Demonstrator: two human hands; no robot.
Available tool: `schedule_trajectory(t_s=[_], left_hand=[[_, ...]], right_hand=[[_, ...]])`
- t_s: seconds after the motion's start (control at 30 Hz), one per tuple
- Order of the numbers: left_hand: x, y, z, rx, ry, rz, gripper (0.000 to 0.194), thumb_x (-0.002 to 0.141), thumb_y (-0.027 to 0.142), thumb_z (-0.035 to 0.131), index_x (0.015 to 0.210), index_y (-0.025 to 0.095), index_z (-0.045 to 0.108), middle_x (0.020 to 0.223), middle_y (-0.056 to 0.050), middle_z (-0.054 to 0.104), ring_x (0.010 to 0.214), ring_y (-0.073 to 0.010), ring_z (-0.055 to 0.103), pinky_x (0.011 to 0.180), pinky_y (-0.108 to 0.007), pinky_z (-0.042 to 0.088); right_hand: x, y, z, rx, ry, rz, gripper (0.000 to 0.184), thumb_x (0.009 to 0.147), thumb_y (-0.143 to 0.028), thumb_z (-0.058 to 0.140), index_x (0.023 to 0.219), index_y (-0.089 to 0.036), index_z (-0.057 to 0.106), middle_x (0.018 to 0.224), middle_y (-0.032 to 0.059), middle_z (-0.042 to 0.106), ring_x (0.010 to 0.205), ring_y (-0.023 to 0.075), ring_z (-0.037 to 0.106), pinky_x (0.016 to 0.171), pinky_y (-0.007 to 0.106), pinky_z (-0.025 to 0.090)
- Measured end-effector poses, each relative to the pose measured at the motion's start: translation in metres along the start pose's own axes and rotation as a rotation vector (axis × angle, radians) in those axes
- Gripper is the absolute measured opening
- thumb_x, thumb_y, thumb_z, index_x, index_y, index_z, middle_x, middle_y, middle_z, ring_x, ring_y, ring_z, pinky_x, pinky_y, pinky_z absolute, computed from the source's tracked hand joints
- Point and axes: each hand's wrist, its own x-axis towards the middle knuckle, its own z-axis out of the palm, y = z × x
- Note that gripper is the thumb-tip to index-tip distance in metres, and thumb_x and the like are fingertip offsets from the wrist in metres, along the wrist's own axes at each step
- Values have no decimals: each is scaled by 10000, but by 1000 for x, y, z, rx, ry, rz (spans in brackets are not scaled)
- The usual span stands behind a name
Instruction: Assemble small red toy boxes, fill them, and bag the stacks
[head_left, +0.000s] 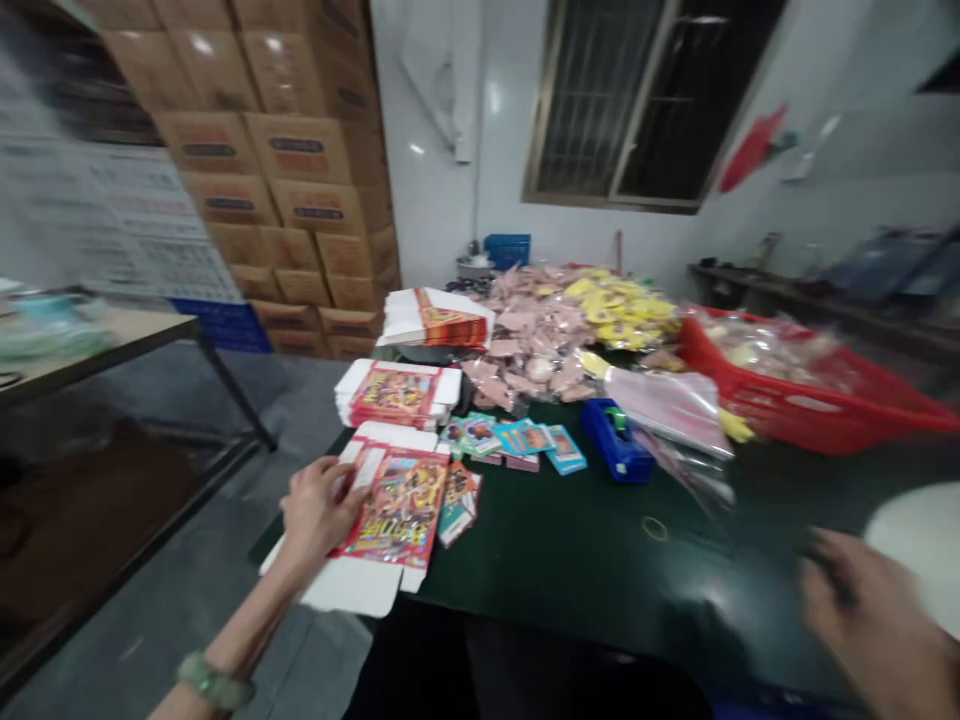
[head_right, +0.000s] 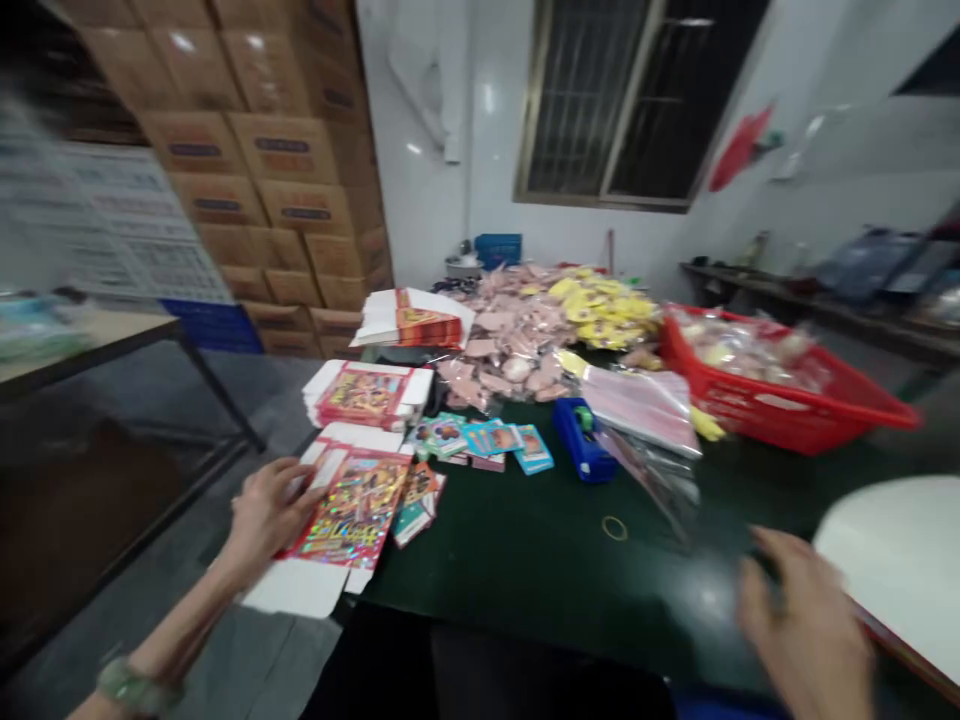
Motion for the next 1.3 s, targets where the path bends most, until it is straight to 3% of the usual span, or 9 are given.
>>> schedule_trajectory(t_s=[0.13, 0.23, 0.3, 0.4, 0.67, 0.8, 0.97, 1.17, 1.3], left_hand=[[-9, -6, 5, -4, 0, 19, 258, 783, 367, 578, 964, 209, 671, 1181, -101, 561, 1103, -305, 461, 796, -434, 412], [-16, 0, 1, -23, 23, 51, 268, 792, 367, 561, 990, 218, 663, 1185, -99, 562, 1094, -297, 462, 773, -417, 397], [-19, 1, -1, -29, 48, 67, 267, 799, 370, 556, 988, 214, 660, 1171, -100, 572, 1080, -289, 472, 765, -406, 390], [-20, 0, 0, -33, 85, 82, 265, 799, 362, 562, 983, 194, 656, 1142, -109, 590, 1069, -287, 475, 765, -400, 384], [-24, 5, -7, -15, 172, 171, 322, 808, 406, 552, 1032, 191, 639, 1162, -137, 578, 1124, -336, 451, 817, -466, 368], [-46, 38, -22, -102, 64, 299, 359, 889, 350, 415, 1148, 140, 549, 1103, -164, 608, 1028, -303, 551, 810, -453, 420], [-77, 90, -27, -374, -50, 284, 712, 756, 530, 563, 1290, 113, 343, 1095, -168, 611, 916, -285, 619, 719, -398, 498], [-92, 144, -18, -698, -312, 284, 341, 765, 450, 554, 947, 161, 560, 660, 0, 628, 561, -152, 573, 525, -252, 464], [-102, 161, 3, -746, -291, 187, 321, 721, 457, 543, 943, 228, 583, 636, 21, 643, 512, -176, 579, 456, -264, 452]], right_hand=[[2, -166, 115, 469, -411, -288, 227, 878, -314, 417, 1039, -223, 548, 967, 90, 648, 857, 200, 628, 783, 362, 486], [1, -283, 177, 350, -663, -462, 326, 898, -215, 332, 1184, -158, 480, 1118, 112, 608, 1026, 189, 565, 866, 331, 444], [-3, -334, 200, 281, -701, -486, 345, 875, -239, 405, 1188, -118, 483, 1106, 156, 603, 1041, 254, 535, 877, 398, 410], [-9, -369, 213, 233, -716, -497, 329, 834, -283, 491, 1102, -97, 531, 1058, 188, 598, 1023, 305, 505, 883, 445, 361], [21, -355, 209, 265, -781, -355, 345, 761, -362, 578, 1023, -168, 465, 749, 25, 612, 706, 192, 578, 624, 283, 396], [21, -341, 171, 658, -704, -204, 295, 763, -284, 556, 1000, -206, 398, 550, -98, 485, 504, 107, 490, 529, 214, 349], [13, -312, 108, 984, -626, -63, 231, 732, -232, 584, 881, -204, 410, 494, -119, 418, 427, 68, 384, 466, 190, 303], [19, -261, 67, 891, -599, 6, 199, 750, -229, 560, 873, -214, 405, 500, -115, 415, 423, 72, 402, 444, 189, 301], [26, -232, 48, 590, -638, -82, 246, 737, -229, 549, 964, -209, 456, 542, -88, 484, 518, 105, 513, 514, 205, 368]])
